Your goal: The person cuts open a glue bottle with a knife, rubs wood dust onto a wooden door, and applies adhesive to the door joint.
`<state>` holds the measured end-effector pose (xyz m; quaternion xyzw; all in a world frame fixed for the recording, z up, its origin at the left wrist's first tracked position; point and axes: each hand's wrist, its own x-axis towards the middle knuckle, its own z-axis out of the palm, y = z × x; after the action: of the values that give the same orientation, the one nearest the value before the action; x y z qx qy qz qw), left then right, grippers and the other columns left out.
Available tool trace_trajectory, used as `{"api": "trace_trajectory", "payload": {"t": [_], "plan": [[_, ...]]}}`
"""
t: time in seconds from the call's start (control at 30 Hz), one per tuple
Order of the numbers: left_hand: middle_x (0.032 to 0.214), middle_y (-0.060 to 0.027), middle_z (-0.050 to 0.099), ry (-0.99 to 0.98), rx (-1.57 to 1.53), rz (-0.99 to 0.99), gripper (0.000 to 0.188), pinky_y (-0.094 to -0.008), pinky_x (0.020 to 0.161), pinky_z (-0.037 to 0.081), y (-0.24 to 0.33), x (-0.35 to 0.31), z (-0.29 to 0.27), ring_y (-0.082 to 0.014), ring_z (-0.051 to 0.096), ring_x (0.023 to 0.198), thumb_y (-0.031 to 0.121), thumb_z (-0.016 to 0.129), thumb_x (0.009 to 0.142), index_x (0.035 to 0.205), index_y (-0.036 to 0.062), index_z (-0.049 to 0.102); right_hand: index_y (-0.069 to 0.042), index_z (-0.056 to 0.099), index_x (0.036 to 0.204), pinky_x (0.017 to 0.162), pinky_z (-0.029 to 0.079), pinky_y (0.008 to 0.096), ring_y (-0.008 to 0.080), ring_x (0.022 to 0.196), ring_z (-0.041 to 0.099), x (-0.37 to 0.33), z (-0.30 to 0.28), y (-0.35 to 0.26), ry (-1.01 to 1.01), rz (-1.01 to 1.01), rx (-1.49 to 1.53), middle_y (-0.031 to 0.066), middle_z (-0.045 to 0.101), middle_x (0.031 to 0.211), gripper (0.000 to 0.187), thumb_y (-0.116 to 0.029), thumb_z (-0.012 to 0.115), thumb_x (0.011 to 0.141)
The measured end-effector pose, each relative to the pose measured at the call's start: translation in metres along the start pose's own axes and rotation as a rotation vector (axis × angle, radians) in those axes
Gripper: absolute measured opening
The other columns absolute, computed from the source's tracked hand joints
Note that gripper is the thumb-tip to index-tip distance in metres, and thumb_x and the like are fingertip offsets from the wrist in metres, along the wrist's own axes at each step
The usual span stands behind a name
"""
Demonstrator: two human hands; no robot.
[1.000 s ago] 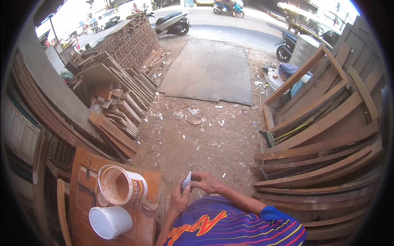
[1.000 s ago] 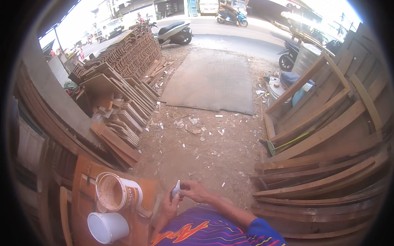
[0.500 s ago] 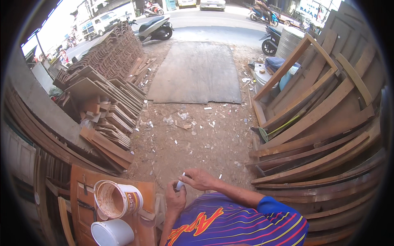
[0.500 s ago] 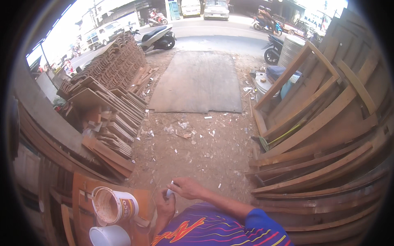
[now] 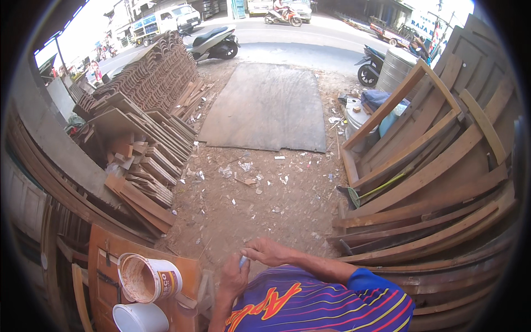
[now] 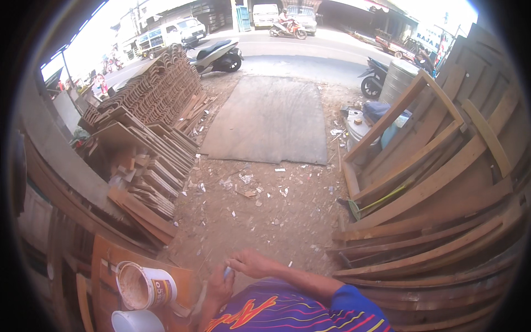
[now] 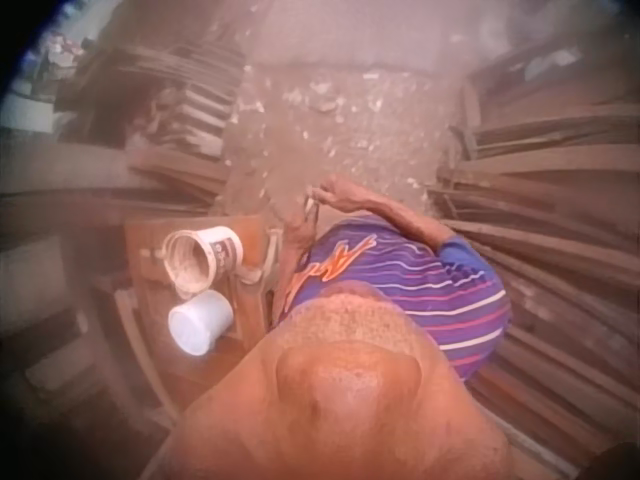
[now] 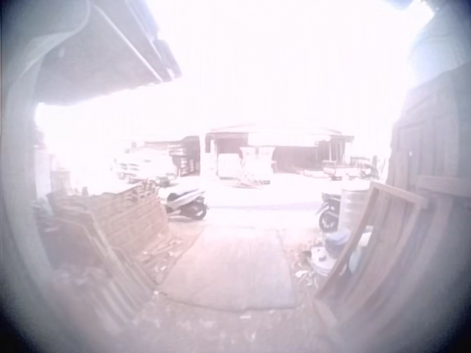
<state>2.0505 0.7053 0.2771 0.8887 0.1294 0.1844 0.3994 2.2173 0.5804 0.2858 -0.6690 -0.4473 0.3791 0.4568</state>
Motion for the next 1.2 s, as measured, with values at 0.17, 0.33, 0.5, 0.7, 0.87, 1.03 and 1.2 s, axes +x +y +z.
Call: {"api": "trace_trajectory", "payload": {"t": [0.17, 0.33, 0.5, 0.7, 0.87, 1.03, 1.2], "plan": [[0.08, -0.0198, 0.063, -0.139, -0.253, -0.066, 0.018, -0.05, 0.062, 0.049, 0.021, 0.019, -0.008, -0.044, 0.065, 0.074, 0.017, 0.065, 0.1, 0.111, 0.0037, 0.059, 0.001, 0.069, 0.101, 0.068, 0.047, 0.0388, 0.0154, 0.076, 0.055, -0.006, -0.017, 0.001, -0.04, -0.093, 0.058, 0.011, 0.066, 0.079, 0.046, -0.042, 0.055, 0.108], [0.083, -0.0205, 0.067, -0.126, 0.044, -0.043, 0.018, -0.0475, 0.063, 0.051, 0.012, 0.034, 0.001, -0.0402, 0.069, 0.076, 0.018, 0.065, 0.101, 0.108, 0.0035, 0.06, 0.001, 0.07, 0.097, 0.067, 0.047, 0.0378, 0.0134, 0.077, 0.057, 0.003, -0.019, 0.014, 0.024, 0.083, 0.122, 0.0086, 0.067, 0.08, 0.049, -0.046, 0.056, 0.107], [0.084, -0.0182, 0.067, -0.192, -0.156, -0.073, 0.02, -0.0438, 0.066, 0.052, 0.0, 0.04, -0.017, -0.0334, 0.069, 0.077, 0.021, 0.065, 0.101, 0.11, 0.0042, 0.061, -0.001, 0.07, 0.093, 0.066, 0.046, 0.0356, 0.0131, 0.075, 0.058, 0.012, -0.031, -0.015, -0.034, 0.023, 0.131, 0.0077, 0.064, 0.076, 0.047, -0.044, 0.056, 0.107], [0.095, -0.0192, 0.069, -0.495, -0.631, -0.147, 0.029, -0.0398, 0.073, 0.052, -0.009, 0.077, -0.056, -0.0301, 0.069, 0.082, 0.028, 0.062, 0.105, 0.122, 0.0048, 0.059, -0.002, 0.073, 0.093, 0.067, 0.047, 0.0381, 0.015, 0.077, 0.06, 0.029, -0.037, -0.028, -0.052, -0.069, 0.049, 0.0116, 0.069, 0.077, 0.047, -0.045, 0.057, 0.105], [0.096, -0.0244, 0.067, -0.278, -0.327, -0.136, 0.03, -0.0449, 0.074, 0.053, -0.009, 0.103, -0.079, -0.0419, 0.069, 0.088, 0.03, 0.061, 0.105, 0.12, 0.0037, 0.057, -0.003, 0.074, 0.092, 0.06, 0.044, 0.0363, 0.0147, 0.07, 0.057, 0.086, -0.037, -0.047, 0.017, 0.094, -0.014, 0.0116, 0.063, 0.068, 0.05, -0.049, 0.058, 0.103], [0.093, -0.0253, 0.066, -0.107, -0.181, -0.156, 0.028, -0.0512, 0.071, 0.051, -0.032, 0.106, -0.106, -0.0497, 0.065, 0.086, 0.027, 0.066, 0.102, 0.112, 0.0041, 0.053, -0.001, 0.071, 0.09, 0.061, 0.046, 0.0415, 0.0235, 0.065, 0.061, 0.137, -0.017, -0.027, -0.108, 0.258, -0.015, 0.017, 0.066, 0.067, 0.052, -0.05, 0.058, 0.103], [0.091, -0.0233, 0.066, -0.094, -0.304, -0.066, 0.027, -0.0498, 0.07, 0.052, -0.061, 0.11, -0.135, -0.046, 0.067, 0.085, 0.024, 0.068, 0.101, 0.115, 0.0052, 0.056, -0.001, 0.071, 0.094, 0.063, 0.048, 0.0444, 0.0293, 0.069, 0.065, 0.174, -0.023, -0.071, -0.282, 0.101, -0.106, 0.0201, 0.068, 0.076, 0.05, -0.048, 0.057, 0.104]]}}
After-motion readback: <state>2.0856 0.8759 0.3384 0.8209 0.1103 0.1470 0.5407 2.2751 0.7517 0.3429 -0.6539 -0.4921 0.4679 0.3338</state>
